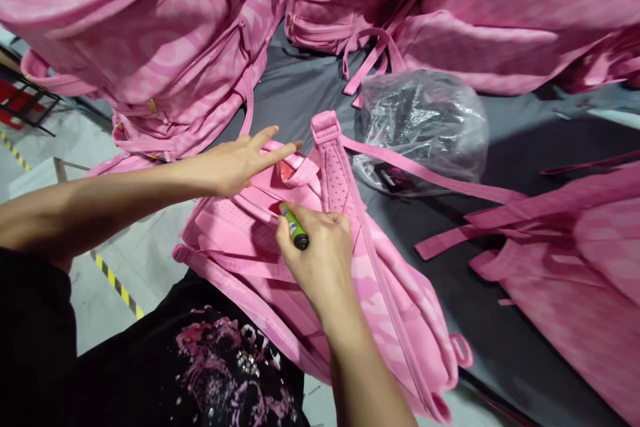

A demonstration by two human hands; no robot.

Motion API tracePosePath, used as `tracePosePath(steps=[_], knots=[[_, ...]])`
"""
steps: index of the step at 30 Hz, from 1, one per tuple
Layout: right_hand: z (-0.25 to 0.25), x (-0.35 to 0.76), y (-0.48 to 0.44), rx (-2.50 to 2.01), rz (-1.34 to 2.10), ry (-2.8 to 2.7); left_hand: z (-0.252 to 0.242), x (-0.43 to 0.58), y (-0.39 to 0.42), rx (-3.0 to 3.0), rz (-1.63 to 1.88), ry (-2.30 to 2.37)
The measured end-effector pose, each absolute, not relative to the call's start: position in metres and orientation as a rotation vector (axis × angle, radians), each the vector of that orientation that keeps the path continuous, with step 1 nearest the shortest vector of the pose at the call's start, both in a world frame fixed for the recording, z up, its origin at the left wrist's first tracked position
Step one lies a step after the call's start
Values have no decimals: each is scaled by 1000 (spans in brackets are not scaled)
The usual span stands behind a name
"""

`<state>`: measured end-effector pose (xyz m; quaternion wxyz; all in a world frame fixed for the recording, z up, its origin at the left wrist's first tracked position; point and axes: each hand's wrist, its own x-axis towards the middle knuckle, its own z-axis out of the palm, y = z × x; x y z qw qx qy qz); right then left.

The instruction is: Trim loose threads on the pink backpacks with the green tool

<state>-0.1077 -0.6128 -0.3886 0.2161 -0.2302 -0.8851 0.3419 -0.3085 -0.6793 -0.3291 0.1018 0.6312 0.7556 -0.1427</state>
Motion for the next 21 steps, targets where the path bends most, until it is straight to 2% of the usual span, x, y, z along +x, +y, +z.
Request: tracePosePath(steps=[6,18,21], knots=[[-397,-139,-633,-537,1101,-2383,-335,-311,-685,1900,-376,2234],[-396,-144,-650,-684,862,-2429,-340,-314,-688,1957,-300,2231],[-396,-144,-652,-652,894,-2410,-339,-313,-687,1949,-321,2232]])
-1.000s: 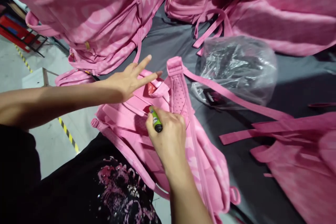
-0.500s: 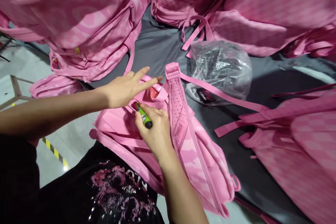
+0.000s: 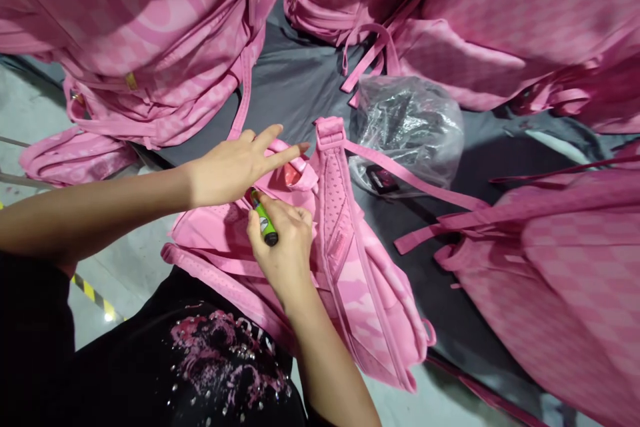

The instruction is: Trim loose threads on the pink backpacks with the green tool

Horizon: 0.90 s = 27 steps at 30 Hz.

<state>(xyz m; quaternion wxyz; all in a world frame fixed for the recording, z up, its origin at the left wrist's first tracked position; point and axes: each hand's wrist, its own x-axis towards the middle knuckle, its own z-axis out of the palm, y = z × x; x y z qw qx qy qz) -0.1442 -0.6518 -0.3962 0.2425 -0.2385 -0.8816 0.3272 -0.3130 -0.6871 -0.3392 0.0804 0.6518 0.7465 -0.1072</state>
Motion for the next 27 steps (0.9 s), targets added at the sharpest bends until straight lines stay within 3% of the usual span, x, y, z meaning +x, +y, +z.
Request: tracePosePath(steps=[11,27], knots=[[-396,-142,-652,-742,797,-2440,-341,-313,-683,1864,-317,2213],[-393,-149,-652,-697,945,-2438,-342,-315,-682,1831,-306,2229]])
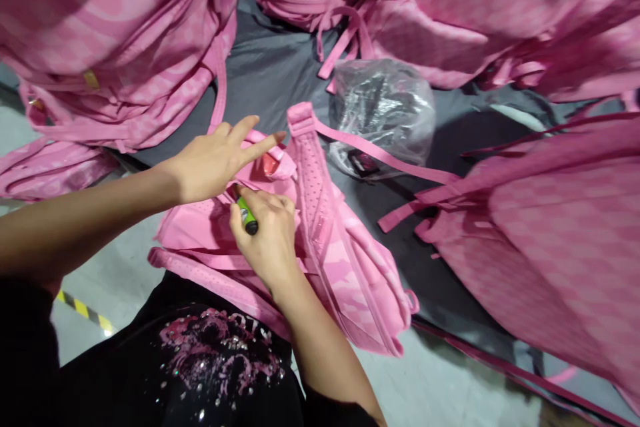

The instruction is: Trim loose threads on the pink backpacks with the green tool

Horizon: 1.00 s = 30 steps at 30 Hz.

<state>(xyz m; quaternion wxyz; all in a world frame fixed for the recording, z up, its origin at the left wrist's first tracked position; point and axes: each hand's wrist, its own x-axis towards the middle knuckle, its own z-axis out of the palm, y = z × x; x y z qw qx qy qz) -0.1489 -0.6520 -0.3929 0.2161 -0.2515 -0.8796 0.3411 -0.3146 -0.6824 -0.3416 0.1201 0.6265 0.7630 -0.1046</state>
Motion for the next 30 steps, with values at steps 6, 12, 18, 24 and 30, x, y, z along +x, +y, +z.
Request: tracePosePath(steps=[6,12,18,24,30], knots=[[-394,-158,-653,-736,1021,-2400,-337,-315,-682,1838,-413,2227],[-347,-114,-627,-565,1095,-2153,-337,-315,-684,1867,-414,2257],[-375,-68,-500,-937,300,-2471,-337,-314,-681,1822,-415,2247],[-446,-92,-427,-1030,244,-2811,-338,-312,-684,1863,-350,2269],[-439,-77,-436,-1065,219,-2788,-343,-315,-689,1952,-256,2285]])
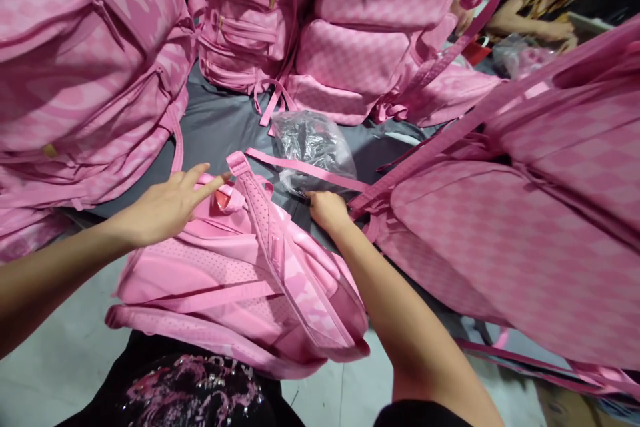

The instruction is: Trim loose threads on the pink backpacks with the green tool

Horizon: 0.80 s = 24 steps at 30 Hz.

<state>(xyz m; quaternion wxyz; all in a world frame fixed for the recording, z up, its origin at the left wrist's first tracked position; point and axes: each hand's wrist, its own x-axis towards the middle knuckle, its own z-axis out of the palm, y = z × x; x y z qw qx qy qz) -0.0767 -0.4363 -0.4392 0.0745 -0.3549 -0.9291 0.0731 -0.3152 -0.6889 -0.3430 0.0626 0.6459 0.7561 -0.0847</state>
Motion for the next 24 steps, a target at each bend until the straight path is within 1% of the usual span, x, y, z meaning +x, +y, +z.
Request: tracePosePath(steps=[3,5,7,9,10,11,12,13,15,16,19,21,22,24], knots=[[-412,-66,-453,-1126,159,-2635,-345,-320,-689,1931,-176,2277],[-388,-63,-477,-968,121,-2471,-342,-322,-690,1879,-33,2212],[-365,-64,-508,-632,88,-2371,-333,-320,-693,1836,270,2166],[-348,-66,-542,-277,61,-2371,-322,-310,-698,1793,774,2156],[-343,-67,-557,-140,54,-2390,-317,-304,-702,1736,1028,2105],[-340,-68,-570,-36,56,-2409,-313,-297,-706,1655,1207,1997],[-338,-70,-580,38,69,-2427,-310,-290,-710,1568,1277,1842],[-337,-71,-589,68,90,-2436,-310,-283,-713,1477,1255,1678],[-338,-75,-602,-39,172,-2394,-314,-272,-720,1308,1156,1462],[-338,-77,-607,-172,252,-2331,-318,-268,-723,1239,1171,1449],[-335,-84,-621,-573,699,-2146,-330,-260,-729,1094,1406,1604],[-331,-88,-629,-656,1016,-2147,-337,-256,-733,1111,1469,1682],[-330,-90,-631,-669,1105,-2176,-341,-254,-736,1159,1456,1696],[-329,-93,-633,-707,1105,-2226,-348,-254,-744,1319,1439,1746]])
